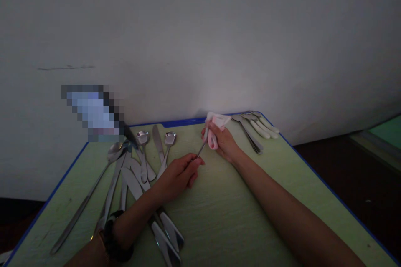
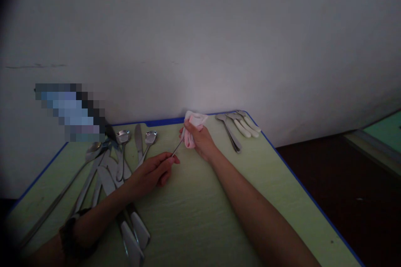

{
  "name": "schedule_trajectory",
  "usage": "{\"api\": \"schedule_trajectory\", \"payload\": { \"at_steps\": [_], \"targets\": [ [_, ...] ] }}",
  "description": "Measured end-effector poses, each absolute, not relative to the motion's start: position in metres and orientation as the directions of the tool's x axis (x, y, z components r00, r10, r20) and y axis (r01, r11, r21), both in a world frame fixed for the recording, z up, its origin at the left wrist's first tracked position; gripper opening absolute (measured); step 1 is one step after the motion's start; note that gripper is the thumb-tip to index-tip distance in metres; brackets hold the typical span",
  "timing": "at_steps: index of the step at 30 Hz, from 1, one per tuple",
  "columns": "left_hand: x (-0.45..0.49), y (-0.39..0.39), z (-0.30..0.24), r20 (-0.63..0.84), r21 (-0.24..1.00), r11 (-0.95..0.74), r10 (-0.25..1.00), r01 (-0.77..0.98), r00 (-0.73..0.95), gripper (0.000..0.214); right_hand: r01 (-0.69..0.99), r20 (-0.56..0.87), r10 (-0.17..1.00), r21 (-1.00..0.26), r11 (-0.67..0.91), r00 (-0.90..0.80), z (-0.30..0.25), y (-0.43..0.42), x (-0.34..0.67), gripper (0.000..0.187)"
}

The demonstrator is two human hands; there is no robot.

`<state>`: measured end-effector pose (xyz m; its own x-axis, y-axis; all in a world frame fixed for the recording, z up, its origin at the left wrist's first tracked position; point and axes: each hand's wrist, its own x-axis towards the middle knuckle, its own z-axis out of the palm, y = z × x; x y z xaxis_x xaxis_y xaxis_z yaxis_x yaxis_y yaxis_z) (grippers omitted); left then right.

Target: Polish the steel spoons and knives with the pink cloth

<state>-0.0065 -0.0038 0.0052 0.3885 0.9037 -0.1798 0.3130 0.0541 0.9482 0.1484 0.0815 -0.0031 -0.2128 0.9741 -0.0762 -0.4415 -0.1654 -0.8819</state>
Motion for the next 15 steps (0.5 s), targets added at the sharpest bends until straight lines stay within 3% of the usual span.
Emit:
{"api": "schedule_trajectory", "payload": {
  "at_steps": [8,15],
  "targets": [
    [-0.007,-0.004,0.006,-0.139,0.951,0.012,0.909,0.31,0.394,0.04,-0.537,-0.069,0.964,-0.819,-0.201,-0.255,-0.001,0.084,0.152,0.059],
    [-0.008,-0.004,0.003,-0.136,0.952,0.012,0.913,0.307,0.384,0.039,-0.539,-0.035,0.941,-0.812,-0.223,-0.336,0.009,0.079,0.156,0.038]
  ]
}}
